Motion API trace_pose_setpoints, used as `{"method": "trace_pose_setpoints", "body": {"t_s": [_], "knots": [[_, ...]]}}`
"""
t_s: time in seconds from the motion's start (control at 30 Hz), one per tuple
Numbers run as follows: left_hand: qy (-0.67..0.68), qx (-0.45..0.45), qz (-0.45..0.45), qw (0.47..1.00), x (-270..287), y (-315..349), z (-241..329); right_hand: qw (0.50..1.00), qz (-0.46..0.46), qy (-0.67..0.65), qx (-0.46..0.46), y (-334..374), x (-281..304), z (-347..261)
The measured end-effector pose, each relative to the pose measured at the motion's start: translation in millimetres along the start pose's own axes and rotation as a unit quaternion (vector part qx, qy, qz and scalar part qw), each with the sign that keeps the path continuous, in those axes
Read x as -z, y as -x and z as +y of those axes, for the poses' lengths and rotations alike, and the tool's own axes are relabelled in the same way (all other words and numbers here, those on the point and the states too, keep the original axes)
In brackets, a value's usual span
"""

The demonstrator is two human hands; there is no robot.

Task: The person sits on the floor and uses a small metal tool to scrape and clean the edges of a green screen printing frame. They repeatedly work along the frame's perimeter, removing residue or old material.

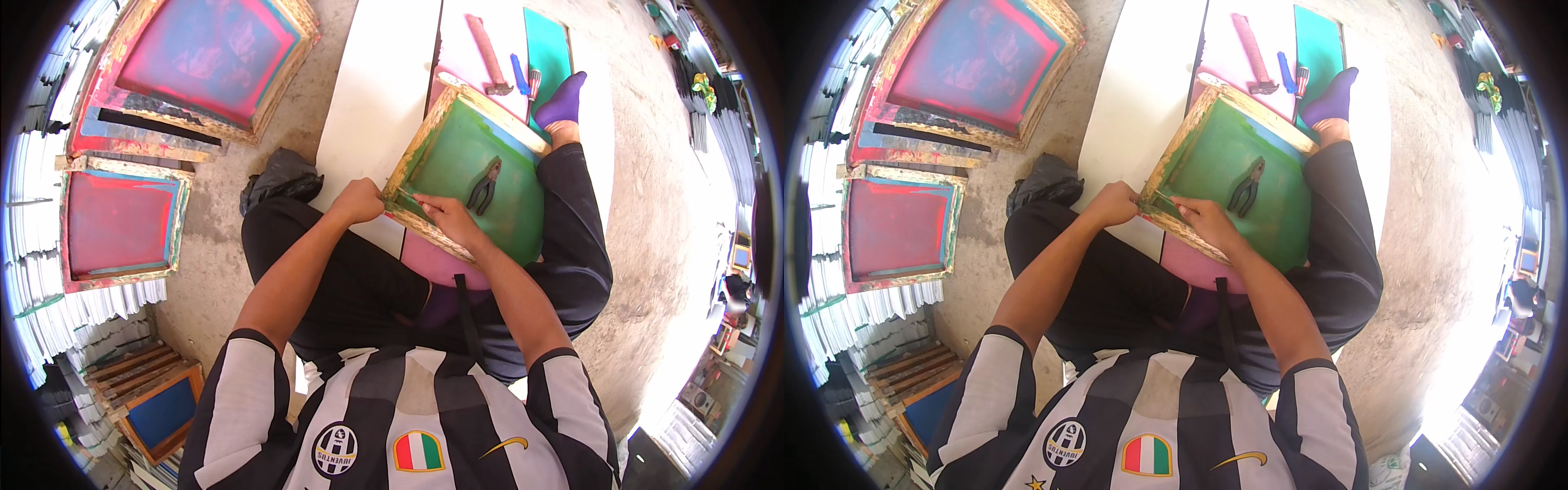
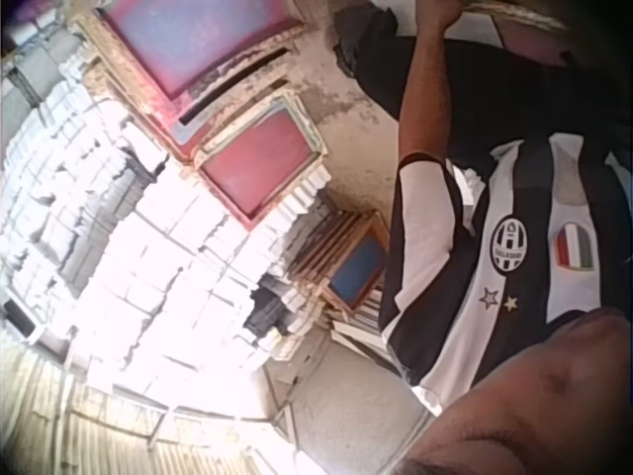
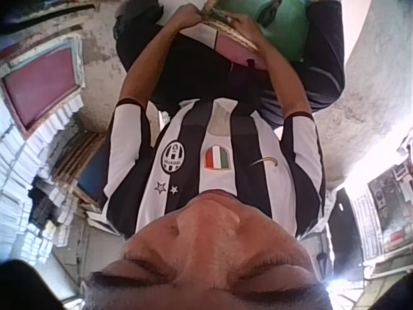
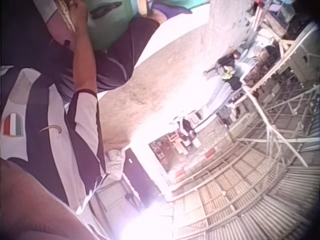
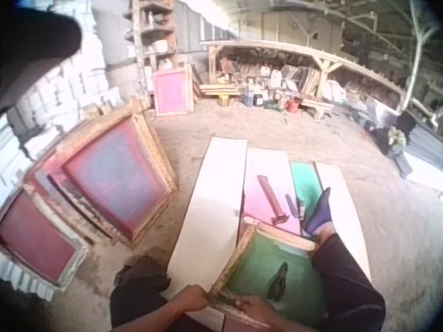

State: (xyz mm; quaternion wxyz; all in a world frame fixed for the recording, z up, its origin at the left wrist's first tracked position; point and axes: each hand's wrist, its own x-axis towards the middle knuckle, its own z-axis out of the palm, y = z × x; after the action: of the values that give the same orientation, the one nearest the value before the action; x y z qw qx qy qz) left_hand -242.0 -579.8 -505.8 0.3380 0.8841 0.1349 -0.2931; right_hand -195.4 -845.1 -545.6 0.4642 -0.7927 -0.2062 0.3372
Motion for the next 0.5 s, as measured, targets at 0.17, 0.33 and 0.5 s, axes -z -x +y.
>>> {"method": "trace_pose_setpoints", "body": {"t_s": [0.17, 0.33, 0.5], "knots": [[0.019, -0.018, 0.019, 0.999, -0.9, 3.3, -5.2, 0.981, -0.088, -0.102, -0.139, -0.4, 9.6, -25.6], [0.027, -0.021, 0.016, 0.999, 0.9, 2.5, -4.9, 0.977, 0.043, 0.190, 0.088, 7.8, 3.5, -21.7], [0.022, -0.009, -0.001, 1.000, 4.7, 4.4, -3.5, 0.942, -0.111, -0.236, -0.212, -4.0, 21.5, -47.4]]}}
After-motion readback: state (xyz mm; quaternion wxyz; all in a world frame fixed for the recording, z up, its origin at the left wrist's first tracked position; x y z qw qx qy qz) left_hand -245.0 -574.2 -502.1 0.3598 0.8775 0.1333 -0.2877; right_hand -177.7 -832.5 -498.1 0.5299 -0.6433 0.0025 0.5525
